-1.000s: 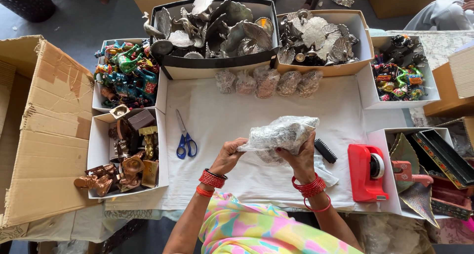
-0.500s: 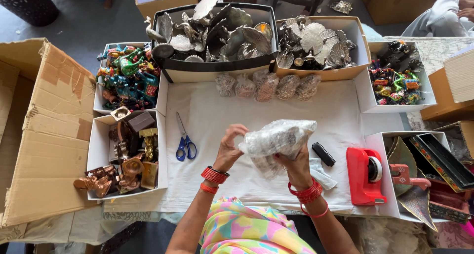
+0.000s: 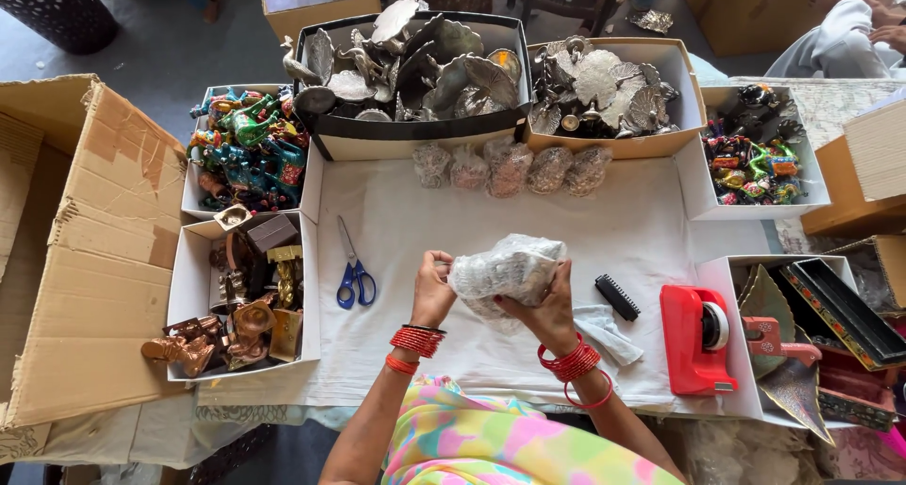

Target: The person wraps a small decorative item in bubble wrap, folds the edges, and secures it with tape. They then place the wrapped item into a box with other wrapped items. Finally, they pick up a small copper figurine and brush it with a small brush.

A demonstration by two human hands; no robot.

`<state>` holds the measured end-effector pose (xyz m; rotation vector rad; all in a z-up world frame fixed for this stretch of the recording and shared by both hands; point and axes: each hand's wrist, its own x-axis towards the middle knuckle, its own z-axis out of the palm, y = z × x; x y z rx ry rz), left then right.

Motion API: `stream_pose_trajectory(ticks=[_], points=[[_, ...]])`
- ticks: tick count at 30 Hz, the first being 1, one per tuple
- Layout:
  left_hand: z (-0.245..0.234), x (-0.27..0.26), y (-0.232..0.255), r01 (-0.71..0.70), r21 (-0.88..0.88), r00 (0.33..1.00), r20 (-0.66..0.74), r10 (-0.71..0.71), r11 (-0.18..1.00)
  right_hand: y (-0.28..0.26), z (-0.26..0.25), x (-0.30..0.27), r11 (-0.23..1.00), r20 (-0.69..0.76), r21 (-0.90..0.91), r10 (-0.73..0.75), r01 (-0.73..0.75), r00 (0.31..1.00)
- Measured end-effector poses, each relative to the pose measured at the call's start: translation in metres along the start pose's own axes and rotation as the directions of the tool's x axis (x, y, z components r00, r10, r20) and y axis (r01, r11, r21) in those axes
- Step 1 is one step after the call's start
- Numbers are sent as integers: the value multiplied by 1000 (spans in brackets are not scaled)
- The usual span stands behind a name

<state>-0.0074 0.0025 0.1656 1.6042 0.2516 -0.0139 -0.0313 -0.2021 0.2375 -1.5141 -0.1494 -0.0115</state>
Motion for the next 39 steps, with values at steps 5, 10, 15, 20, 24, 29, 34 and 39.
stream_pose_trajectory(ticks=[5, 10, 15, 20, 24, 29, 34, 39], points=[[-3, 17, -72, 127, -285, 992, 60, -115, 950, 5, 9, -1, 999, 19, -24, -44, 44, 999], [-14, -17, 15, 333, -708, 941, 295, -168, 623, 7, 8, 6, 990, -18, -104, -99, 96, 995], [-16, -24, 48, 206, -629, 864, 477, 162, 750, -9, 9, 20, 968, 30, -231, -93, 98, 995], [-12, -1, 33, 65, -441, 879, 450, 158, 895, -16, 5, 35, 882, 166, -456, -47, 118, 985], [-11, 2, 21, 149, -478, 904, 420, 76, 866, -11, -8, 54, 805, 413, -479, -144, 349, 899], [-15, 0, 15, 127, -557, 929, 356, 98, 820, -35, -13, 60, 959, 459, -226, -52, 173, 887], [-22, -4, 26, 115, -698, 965, 246, 86, 707, 11, -20, 40, 979, 187, 168, 86, -118, 979], [-28, -2, 13, 36, -730, 990, 121, 78, 683, 41, 6, 7, 851, 176, 452, 211, -269, 962]])
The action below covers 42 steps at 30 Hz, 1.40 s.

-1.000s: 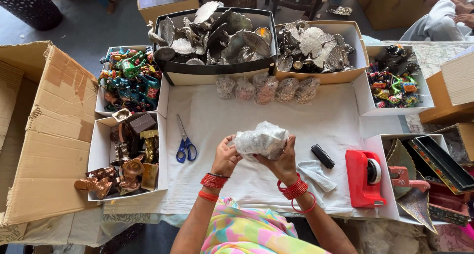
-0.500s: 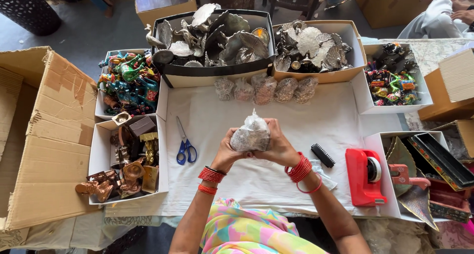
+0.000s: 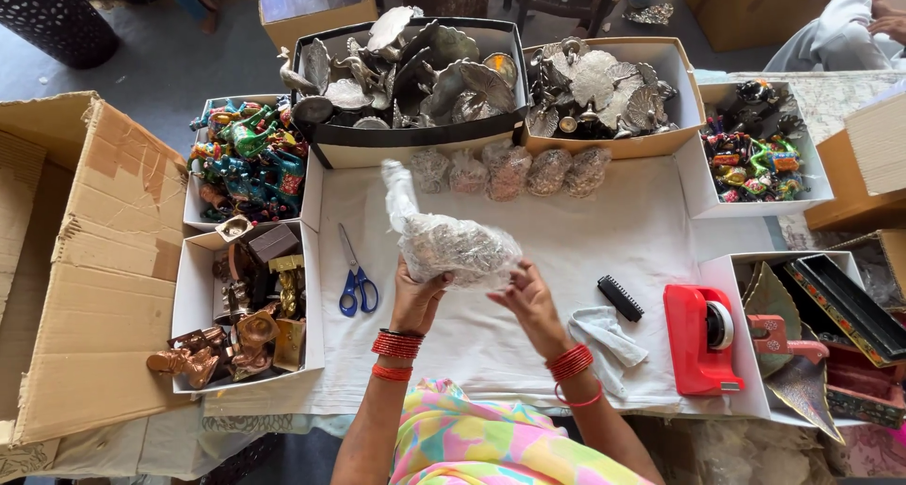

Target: The person wraps a small decorative item in bubble wrap, folds the edges, and secures it with tape. They then place the wrapped item into a box with other wrapped items. Finally, they pick up a small copper figurine and brush it with a small brush.

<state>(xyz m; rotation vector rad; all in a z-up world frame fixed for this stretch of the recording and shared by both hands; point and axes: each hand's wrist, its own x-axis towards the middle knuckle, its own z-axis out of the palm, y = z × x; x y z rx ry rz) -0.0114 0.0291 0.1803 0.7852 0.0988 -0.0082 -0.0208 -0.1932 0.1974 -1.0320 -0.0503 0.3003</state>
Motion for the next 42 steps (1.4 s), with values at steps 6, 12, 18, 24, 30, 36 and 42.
stream_pose_trajectory(ticks=[6, 12, 18, 24, 30, 36, 42], points=[[-8, -6, -10, -27, -56, 1000, -7, 27, 998, 58, -29, 18, 990, -110, 65, -117, 125, 987], [-10, -16, -11, 64, -11, 996, 69, -63, 998, 71, -39, 24, 935, 22, 342, -111, 97, 994], [0, -33, 0, 183, -134, 981, 84, -173, 974, 75, -38, 10, 897, 132, 441, -23, -38, 991], [-20, -55, 1, 231, 75, 968, 83, -237, 970, 173, -127, -9, 970, 241, 241, -33, -27, 970], [-24, -72, 8, -251, 541, 910, 414, 6, 803, 38, -63, -13, 983, 352, -171, 4, 60, 936], [-25, -56, 23, -78, 598, 861, 444, -249, 797, -53, -28, 40, 866, 404, -448, -26, 222, 914], [-23, -46, 18, 0, 510, 747, 572, -339, 860, -110, 68, 59, 928, 738, -281, 45, 246, 674]])
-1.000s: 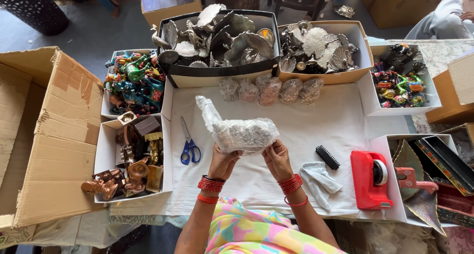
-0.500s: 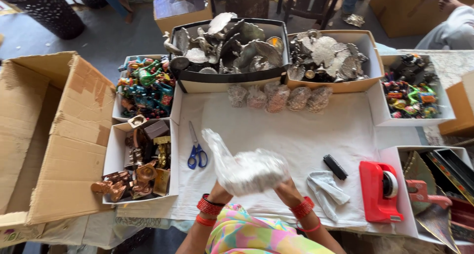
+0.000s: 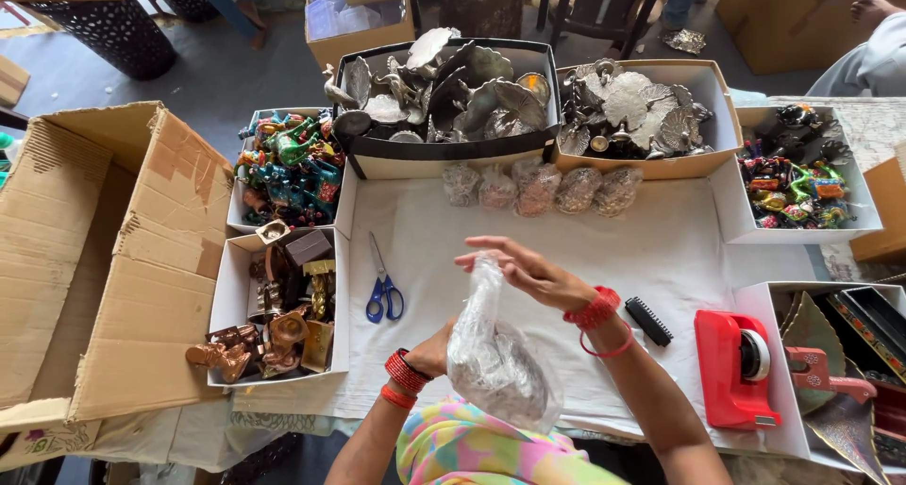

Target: The person wraps a small decorative item in bubble wrap, folds the edges, and secures it with tape. They then place the wrapped item into a box with other wrapped items. Finally, they pick up a small copper figurine and brush it with a small brush.

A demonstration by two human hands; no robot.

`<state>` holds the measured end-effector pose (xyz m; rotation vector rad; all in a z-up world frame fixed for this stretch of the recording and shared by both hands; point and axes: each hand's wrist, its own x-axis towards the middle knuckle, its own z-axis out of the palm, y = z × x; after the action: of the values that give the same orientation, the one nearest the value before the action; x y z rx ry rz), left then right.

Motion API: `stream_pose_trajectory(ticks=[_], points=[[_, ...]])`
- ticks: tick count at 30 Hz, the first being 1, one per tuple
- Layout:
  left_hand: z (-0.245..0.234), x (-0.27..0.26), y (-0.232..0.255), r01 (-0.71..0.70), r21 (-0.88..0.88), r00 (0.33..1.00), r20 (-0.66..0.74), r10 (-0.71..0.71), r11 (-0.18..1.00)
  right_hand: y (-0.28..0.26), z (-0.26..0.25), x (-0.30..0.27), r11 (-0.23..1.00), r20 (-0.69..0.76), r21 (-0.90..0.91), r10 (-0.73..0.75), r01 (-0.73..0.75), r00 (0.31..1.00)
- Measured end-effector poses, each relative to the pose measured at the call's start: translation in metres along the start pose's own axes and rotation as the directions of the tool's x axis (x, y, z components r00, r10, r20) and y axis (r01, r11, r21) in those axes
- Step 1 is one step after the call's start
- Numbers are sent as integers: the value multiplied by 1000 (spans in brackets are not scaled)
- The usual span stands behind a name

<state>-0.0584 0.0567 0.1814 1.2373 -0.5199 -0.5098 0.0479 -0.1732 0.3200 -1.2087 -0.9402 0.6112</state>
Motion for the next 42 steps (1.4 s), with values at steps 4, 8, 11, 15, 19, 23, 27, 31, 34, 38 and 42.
stream_pose_trajectory(ticks=[4, 8, 11, 15, 19, 23, 27, 31, 34, 38, 42], points=[[-8, -8, -10, 35, -91, 999, -3, -35, 995, 4, -6, 18, 999, 60, 34, 20, -22, 998], [-16, -16, -19, 64, -102, 997, 41, -60, 993, 7, -16, 20, 998, 0, -55, 0, 0, 1000], [-18, -15, -22, 43, -51, 998, 54, -40, 998, 4, -21, 19, 994, -14, -107, -36, 34, 999], [-24, -14, -36, 84, 1, 995, 56, -84, 996, -20, -13, 25, 941, -11, -318, -121, 111, 993], [-27, -13, -38, 61, -170, 991, 129, -39, 984, -18, -12, 18, 845, -57, -525, -157, 104, 986], [-67, -33, -96, -101, -216, 994, 12, 106, 971, -8, -16, -12, 741, -185, -664, -295, 102, 938], [-119, -68, -231, -268, -714, 931, -365, -17, 647, 0, 12, -49, 662, -136, -726, -402, 184, 906], [-92, -45, -159, -290, -599, 949, -280, 145, 747, 16, 48, -70, 624, -76, -760, -362, 181, 929], [-76, -26, -135, -337, -344, 921, -312, 231, 876, 18, 65, -80, 588, -37, -782, -375, 207, 926], [-65, -17, -114, -370, 48, 872, -326, 365, 928, 16, 76, -85, 479, -3, -843, -459, 244, 889], [-56, -7, -102, -353, 434, 820, -282, 497, 829, 24, 83, -90, 350, -5, -911, -537, 217, 843]])
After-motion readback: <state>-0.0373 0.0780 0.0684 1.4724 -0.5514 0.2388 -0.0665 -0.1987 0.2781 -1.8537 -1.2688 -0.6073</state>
